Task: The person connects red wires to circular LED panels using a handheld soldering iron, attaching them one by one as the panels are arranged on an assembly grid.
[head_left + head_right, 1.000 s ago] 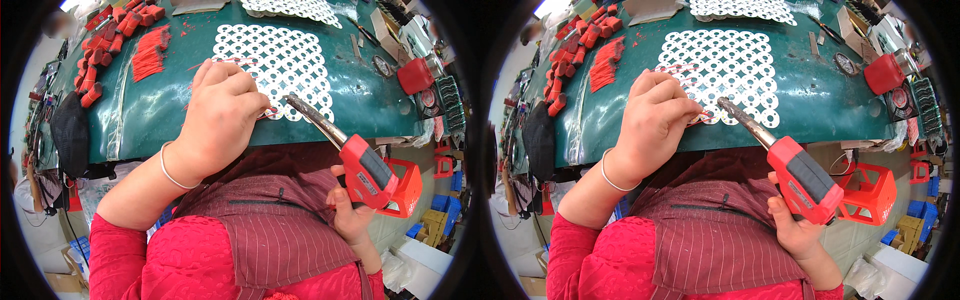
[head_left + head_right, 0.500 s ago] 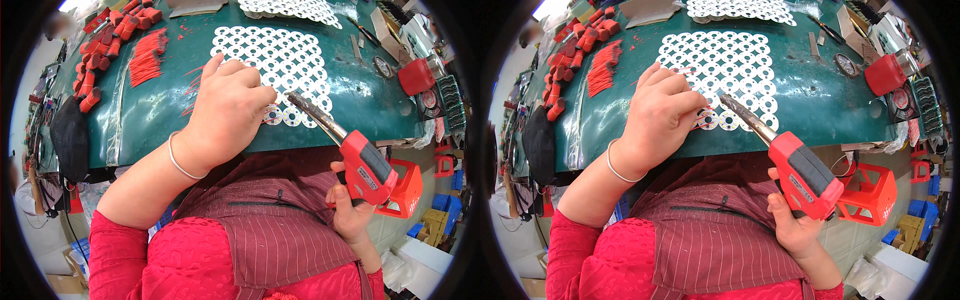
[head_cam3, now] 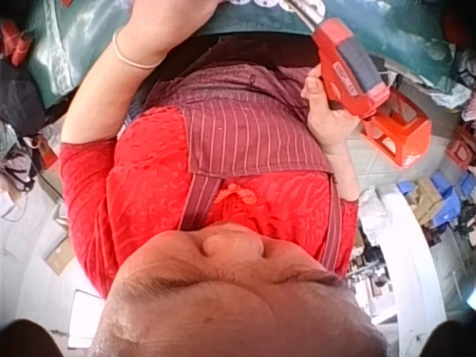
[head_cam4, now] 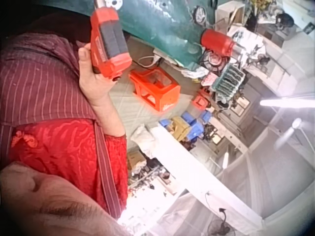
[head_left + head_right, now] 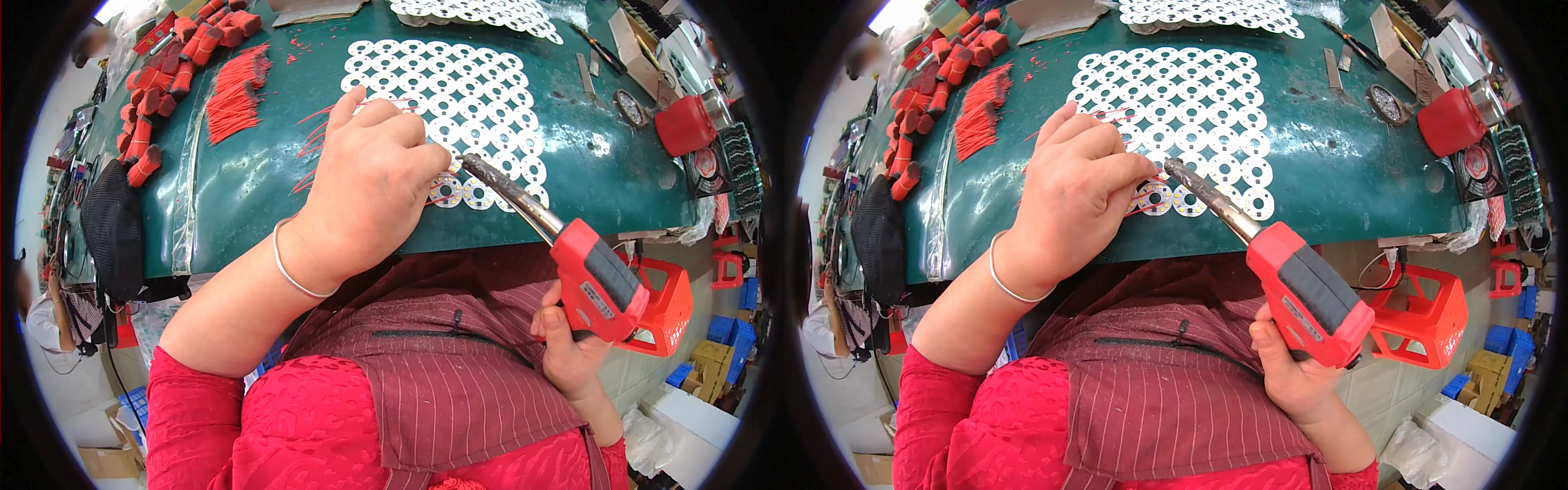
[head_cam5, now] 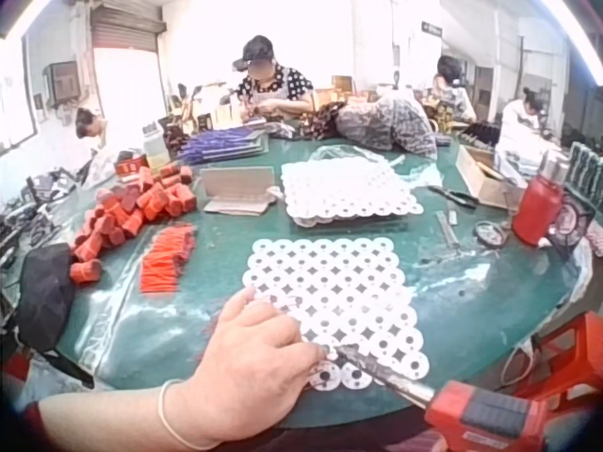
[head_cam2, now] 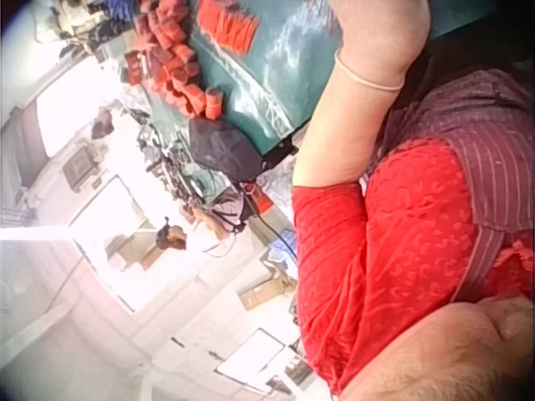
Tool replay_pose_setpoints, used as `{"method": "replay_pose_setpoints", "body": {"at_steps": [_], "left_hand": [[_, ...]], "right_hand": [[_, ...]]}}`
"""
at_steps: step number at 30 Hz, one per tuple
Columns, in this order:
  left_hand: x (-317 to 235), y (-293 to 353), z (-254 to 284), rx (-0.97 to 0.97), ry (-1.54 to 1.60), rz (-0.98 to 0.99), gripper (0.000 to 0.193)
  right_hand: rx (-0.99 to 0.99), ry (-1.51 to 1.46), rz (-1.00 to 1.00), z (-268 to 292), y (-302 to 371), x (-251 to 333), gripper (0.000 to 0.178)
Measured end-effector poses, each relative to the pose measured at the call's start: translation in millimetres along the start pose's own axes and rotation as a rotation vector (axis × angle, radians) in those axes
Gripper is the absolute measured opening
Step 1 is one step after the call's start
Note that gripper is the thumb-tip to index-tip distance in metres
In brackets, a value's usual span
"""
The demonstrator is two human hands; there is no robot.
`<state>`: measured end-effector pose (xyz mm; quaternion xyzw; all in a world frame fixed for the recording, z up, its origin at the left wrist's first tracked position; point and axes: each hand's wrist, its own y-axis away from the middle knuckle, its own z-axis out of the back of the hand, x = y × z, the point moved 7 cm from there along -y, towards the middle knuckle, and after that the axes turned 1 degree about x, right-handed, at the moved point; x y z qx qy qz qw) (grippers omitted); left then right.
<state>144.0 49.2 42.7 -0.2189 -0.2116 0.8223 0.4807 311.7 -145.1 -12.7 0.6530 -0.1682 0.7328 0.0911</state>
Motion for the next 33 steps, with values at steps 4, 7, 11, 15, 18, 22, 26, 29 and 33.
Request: {"method": "replay_pose_setpoints", "body": {"at_steps": [4, 7, 11, 15, 18, 22, 26, 29, 33], "left_hand": [[0.2, -0.2, 0.2, -0.016, 0.018, -0.016, 0.017], [0.2, 0.7, 0.4, -0.018, 0.006, -0.019, 0.018], [-0.3, 1.5, 0.1, -0.025, 0.000, -0.020, 0.017], [-0.8, 1.5, 0.6, -0.016, -0.017, -0.019, 0.016], [-0.8, 1.2, 0.0, -0.009, -0.025, -0.020, 0.016], [-1.5, 1.0, 0.3, -0.006, -0.024, -0.022, 0.018], [-0.4, 1.7, 0.5, -0.011, -0.015, -0.019, 0.019], [-0.1, 2.3, 0.5, -0.021, -0.014, -0.024, 0.020], [-1.3, 1.4, 0.8, -0.031, -0.007, -0.036, 0.019]], "right_hand": [[0.002, 0.003, 0.019, 0.4, 0.0, 1.5, 0.029], [0.057, 0.116, 0.075, -6.5, -3.2, 8.9, 0.044], [-0.036, -0.030, -0.018, -6.8, -4.8, 10.6, 0.035], [0.073, 0.185, 0.097, -5.1, -2.1, 7.4, 0.042], [0.143, 0.269, 0.112, 0.0, 3.2, 0.3, 0.041], [0.166, 0.239, 0.112, -6.5, 0.4, 6.0, 0.042], [-0.041, 0.043, 0.020, -3.5, -1.6, 8.5, 0.037], [0.009, 0.062, 0.051, -2.9, -1.6, 9.0, 0.041], [0.073, 0.113, 0.060, -4.1, -0.5, 7.5, 0.045]]}}
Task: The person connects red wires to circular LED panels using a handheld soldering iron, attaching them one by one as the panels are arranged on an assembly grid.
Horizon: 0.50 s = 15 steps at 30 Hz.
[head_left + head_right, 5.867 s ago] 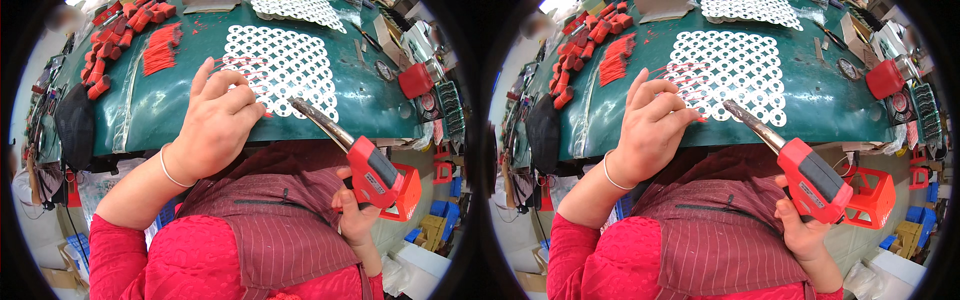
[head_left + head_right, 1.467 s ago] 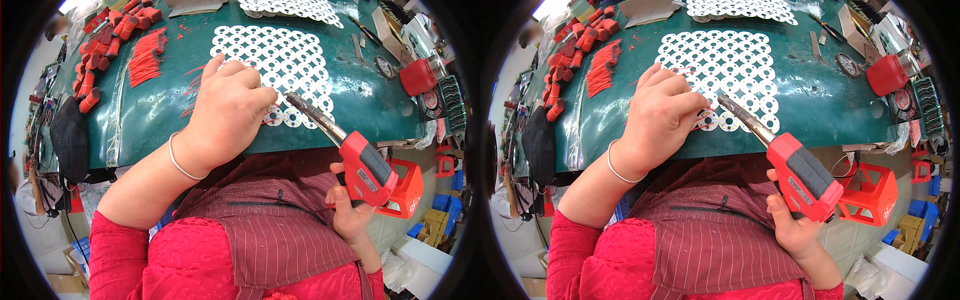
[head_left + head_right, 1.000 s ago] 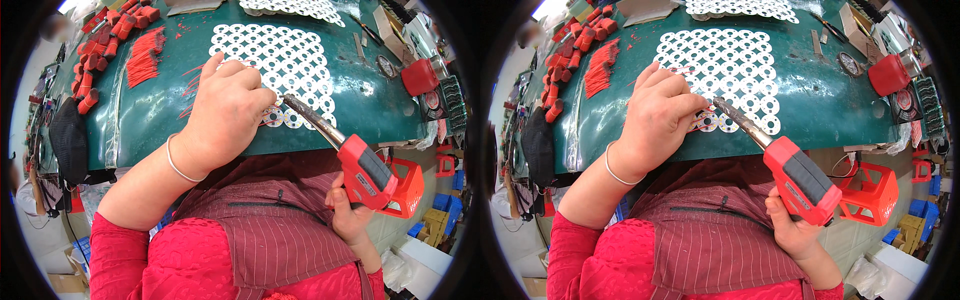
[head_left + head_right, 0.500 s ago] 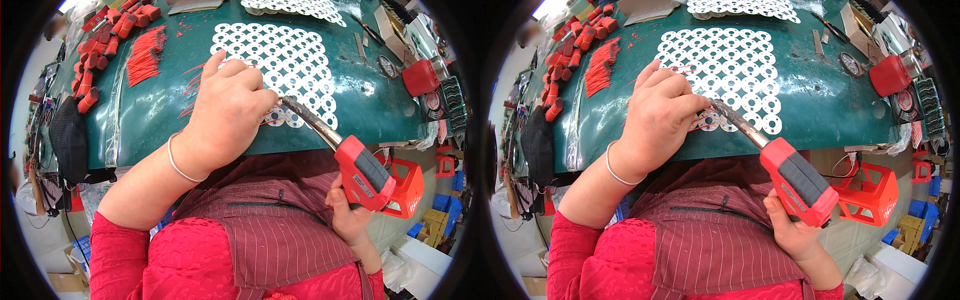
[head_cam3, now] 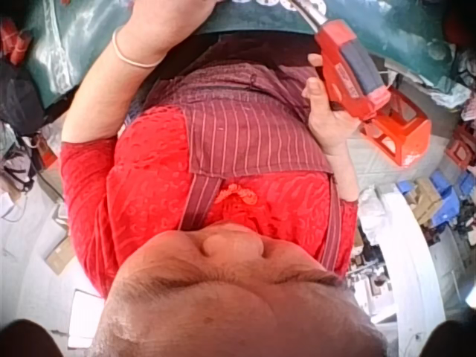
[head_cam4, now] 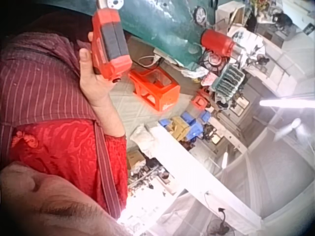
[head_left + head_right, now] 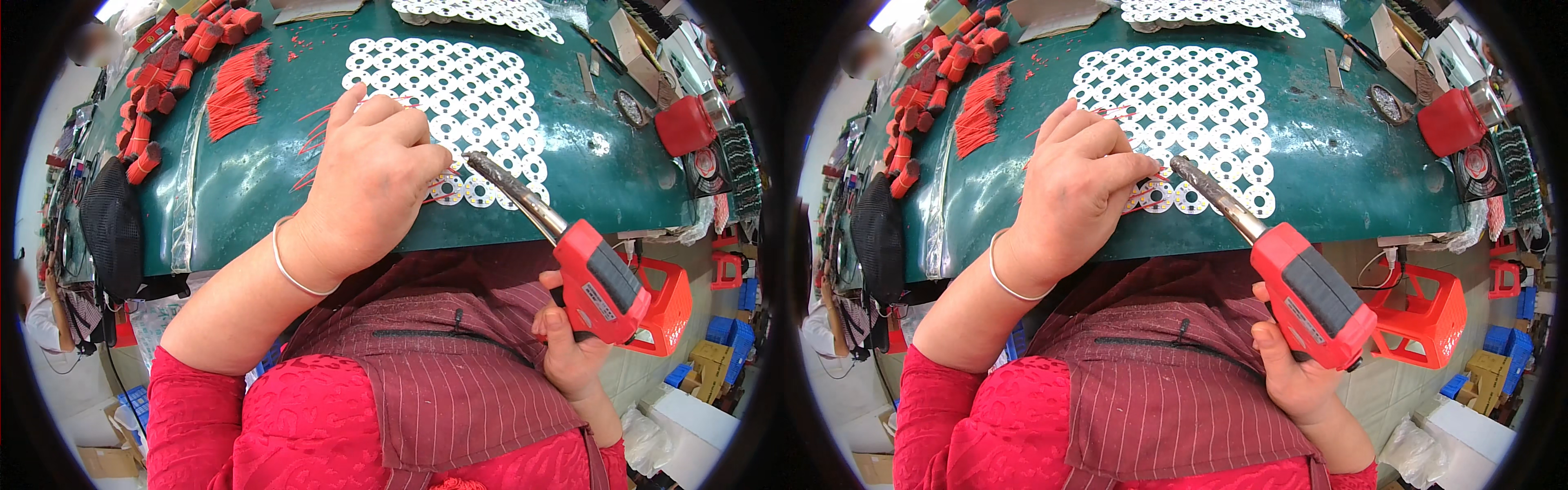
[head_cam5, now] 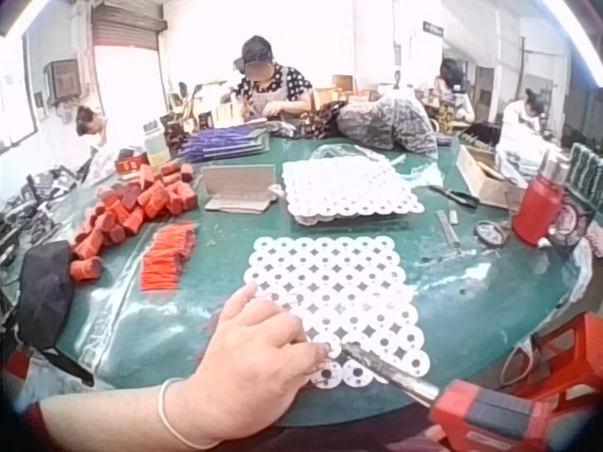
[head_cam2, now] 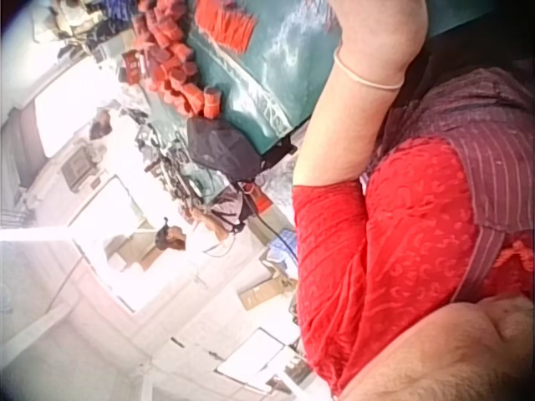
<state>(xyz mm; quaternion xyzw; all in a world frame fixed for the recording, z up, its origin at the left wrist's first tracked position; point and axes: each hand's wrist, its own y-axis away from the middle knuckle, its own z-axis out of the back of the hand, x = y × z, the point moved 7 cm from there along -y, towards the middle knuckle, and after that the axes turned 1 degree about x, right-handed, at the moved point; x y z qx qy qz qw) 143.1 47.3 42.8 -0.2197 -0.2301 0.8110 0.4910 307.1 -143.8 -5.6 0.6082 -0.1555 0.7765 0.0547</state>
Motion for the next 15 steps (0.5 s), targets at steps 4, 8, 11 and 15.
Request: {"method": "replay_pose_setpoints", "body": {"at_steps": [4, 8, 11, 15], "left_hand": [[6.8, -0.1, -1.5, -0.051, 0.111, 0.018, 0.016], [6.8, -1.1, 3.7, -0.108, 0.169, 0.004, 0.015], [11.5, -3.6, 10.1, -0.147, 0.151, 0.026, 0.016], [12.4, -5.9, 12.3, -0.117, 0.081, 0.045, 0.014]], "right_hand": [[-0.001, -0.003, 0.009, -1.5, 1.5, 0.6, 0.045], [-0.121, -0.127, -0.039, 2.2, 0.7, 0.4, 0.039], [-0.120, -0.130, -0.039, 1.9, -1.7, 2.6, 0.040], [-0.120, -0.133, -0.029, 2.1, -5.6, 2.7, 0.042]]}}
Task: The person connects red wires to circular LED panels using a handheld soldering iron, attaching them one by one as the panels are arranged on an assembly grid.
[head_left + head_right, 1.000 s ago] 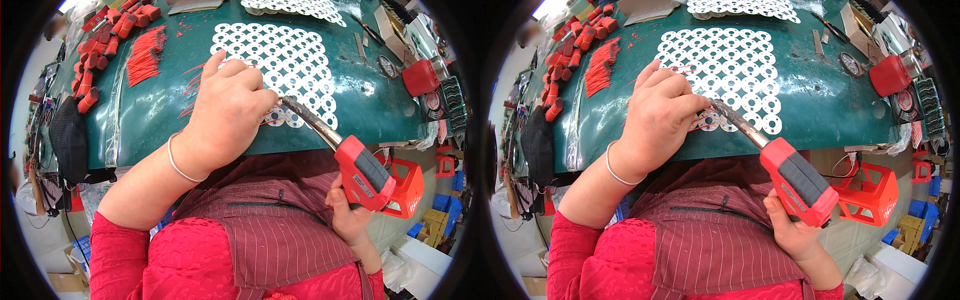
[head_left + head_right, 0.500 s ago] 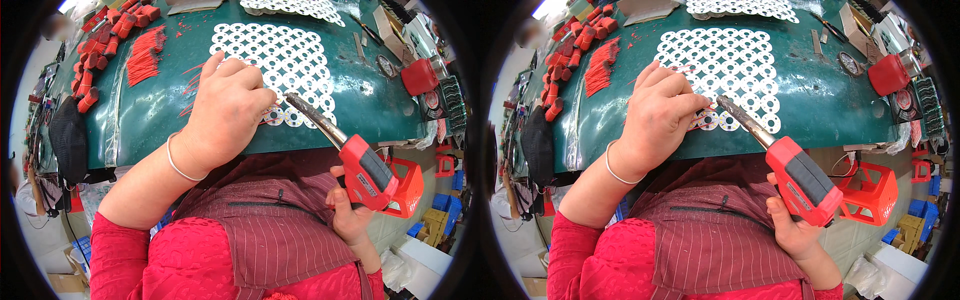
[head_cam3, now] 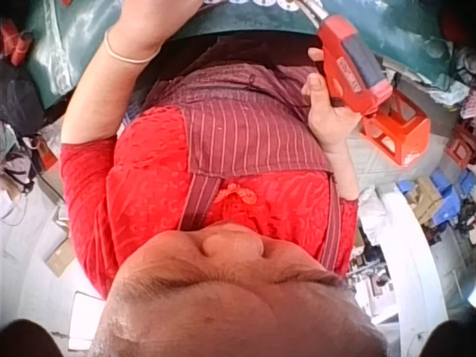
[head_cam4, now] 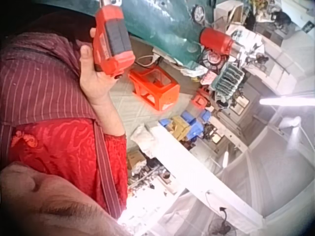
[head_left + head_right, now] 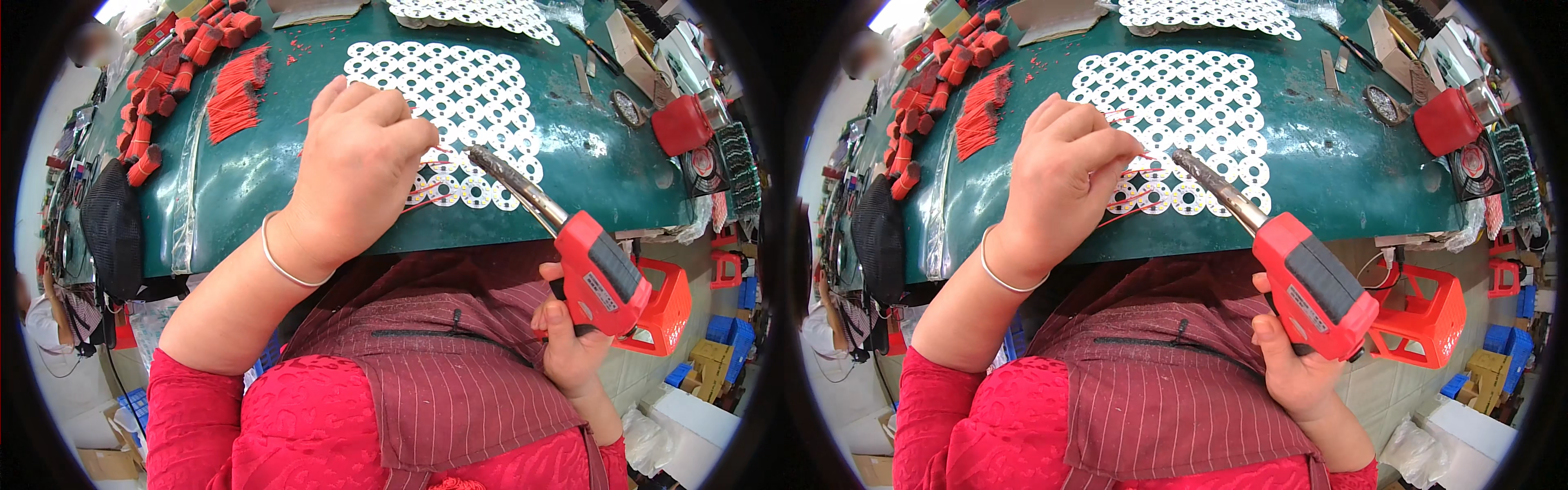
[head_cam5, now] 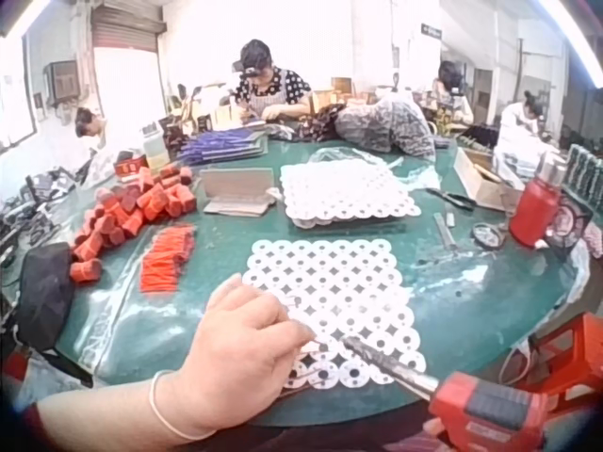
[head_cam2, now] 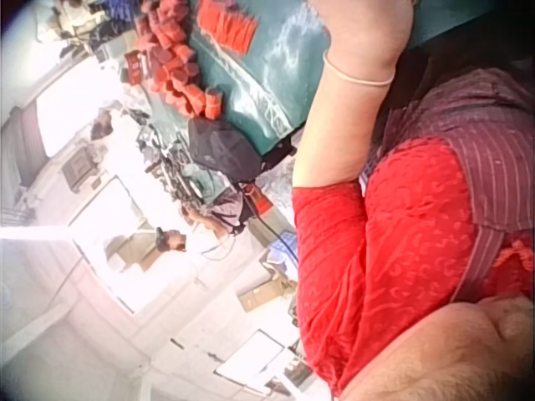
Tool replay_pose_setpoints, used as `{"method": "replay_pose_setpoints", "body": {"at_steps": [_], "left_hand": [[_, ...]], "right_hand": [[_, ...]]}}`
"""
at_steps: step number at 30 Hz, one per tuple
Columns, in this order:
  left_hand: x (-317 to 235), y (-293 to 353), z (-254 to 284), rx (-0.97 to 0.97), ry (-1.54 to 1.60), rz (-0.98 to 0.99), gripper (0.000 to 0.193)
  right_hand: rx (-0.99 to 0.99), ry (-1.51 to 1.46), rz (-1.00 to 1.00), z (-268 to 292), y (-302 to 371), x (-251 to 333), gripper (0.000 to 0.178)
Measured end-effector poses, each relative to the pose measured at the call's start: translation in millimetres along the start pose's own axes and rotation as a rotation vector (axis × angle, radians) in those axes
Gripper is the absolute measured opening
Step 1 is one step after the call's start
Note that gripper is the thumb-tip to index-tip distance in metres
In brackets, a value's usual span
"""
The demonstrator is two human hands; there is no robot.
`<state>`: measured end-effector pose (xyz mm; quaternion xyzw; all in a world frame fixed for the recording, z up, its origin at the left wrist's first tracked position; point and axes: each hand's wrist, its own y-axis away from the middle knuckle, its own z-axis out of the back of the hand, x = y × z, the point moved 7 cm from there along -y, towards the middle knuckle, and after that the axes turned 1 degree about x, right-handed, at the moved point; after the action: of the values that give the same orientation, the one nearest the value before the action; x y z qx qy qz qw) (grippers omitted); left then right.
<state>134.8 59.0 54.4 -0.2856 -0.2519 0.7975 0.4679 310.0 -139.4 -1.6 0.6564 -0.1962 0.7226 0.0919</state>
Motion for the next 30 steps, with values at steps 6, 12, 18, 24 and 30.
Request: {"method": "replay_pose_setpoints", "body": {"at_steps": [6, 12, 18, 24, 30], "left_hand": [[-3.8, 4.5, -9.4, 0.061, -0.044, -0.015, 0.009], [-3.7, 5.0, -10.6, 0.084, -0.081, -0.010, 0.009], [-5.5, 4.7, -10.9, 0.106, -0.140, 0.000, 0.008], [-3.3, 6.3, -12.3, 0.097, -0.150, -0.005, 0.009], [-3.7, 6.7, -12.6, 0.102, -0.166, -0.013, 0.009]], "right_hand": [[0.046, -0.033, 0.024, -6.3, -6.8, 1.4, 0.043], [0.027, -0.051, -0.005, -10.2, -9.1, 1.2, 0.040], [0.179, 0.127, 0.095, -6.8, -5.3, -9.5, 0.042], [0.014, -0.031, -0.047, -12.6, -9.9, -0.5, 0.029], [0.029, 0.071, -0.047, -9.7, -7.3, -4.1, 0.027]]}}
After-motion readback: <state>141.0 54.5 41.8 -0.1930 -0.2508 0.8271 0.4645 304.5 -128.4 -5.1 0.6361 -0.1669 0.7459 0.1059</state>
